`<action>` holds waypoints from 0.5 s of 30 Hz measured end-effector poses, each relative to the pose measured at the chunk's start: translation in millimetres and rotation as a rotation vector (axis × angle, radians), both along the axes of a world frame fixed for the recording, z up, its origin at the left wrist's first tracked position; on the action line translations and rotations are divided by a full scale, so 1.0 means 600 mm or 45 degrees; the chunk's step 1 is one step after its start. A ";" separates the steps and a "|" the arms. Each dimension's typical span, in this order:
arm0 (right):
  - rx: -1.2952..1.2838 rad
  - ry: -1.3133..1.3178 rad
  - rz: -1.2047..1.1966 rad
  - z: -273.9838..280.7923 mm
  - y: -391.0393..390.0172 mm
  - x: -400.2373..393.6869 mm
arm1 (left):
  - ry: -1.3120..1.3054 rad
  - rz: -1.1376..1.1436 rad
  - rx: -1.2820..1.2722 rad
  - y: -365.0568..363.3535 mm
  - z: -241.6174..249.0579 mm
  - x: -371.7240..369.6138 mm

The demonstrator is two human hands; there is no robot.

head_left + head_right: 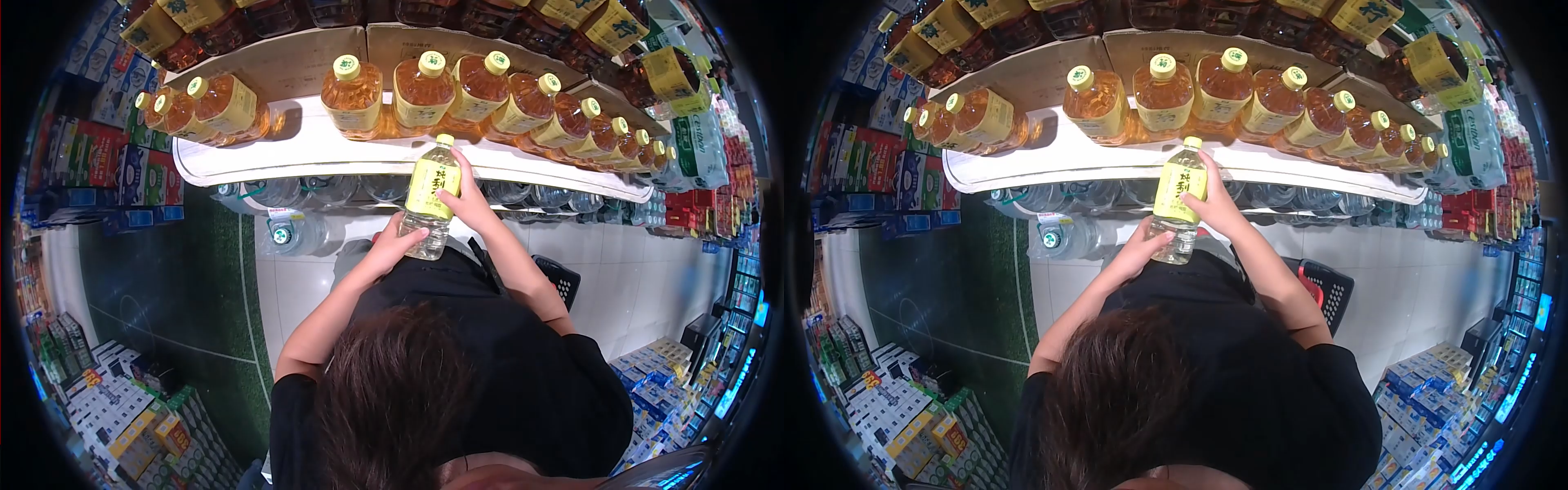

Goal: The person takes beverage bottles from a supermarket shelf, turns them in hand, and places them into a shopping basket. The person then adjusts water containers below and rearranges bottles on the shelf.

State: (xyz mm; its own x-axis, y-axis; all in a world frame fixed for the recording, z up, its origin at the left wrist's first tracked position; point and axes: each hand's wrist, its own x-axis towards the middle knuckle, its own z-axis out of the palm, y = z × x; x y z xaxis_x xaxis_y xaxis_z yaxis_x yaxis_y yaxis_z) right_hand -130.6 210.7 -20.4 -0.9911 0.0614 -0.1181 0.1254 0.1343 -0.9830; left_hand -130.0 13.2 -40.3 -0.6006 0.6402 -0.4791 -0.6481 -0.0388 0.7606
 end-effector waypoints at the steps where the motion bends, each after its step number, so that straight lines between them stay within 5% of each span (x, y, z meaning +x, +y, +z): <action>1: -0.009 -0.002 0.001 -0.001 0.000 0.000 | -0.005 -0.006 0.001 0.000 0.000 -0.001; 15: 0.029 0.012 -0.022 -0.011 0.003 -0.001 | -0.012 0.021 -0.003 0.002 -0.012 -0.006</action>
State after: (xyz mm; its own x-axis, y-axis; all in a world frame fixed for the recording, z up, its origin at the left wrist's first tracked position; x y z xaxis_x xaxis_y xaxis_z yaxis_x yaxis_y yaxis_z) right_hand -131.5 212.4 -27.1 -0.9909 0.0811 -0.1070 0.1186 0.1547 -0.9808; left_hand -133.4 14.6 -47.5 -0.6062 0.6293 -0.4863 -0.6546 -0.0475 0.7545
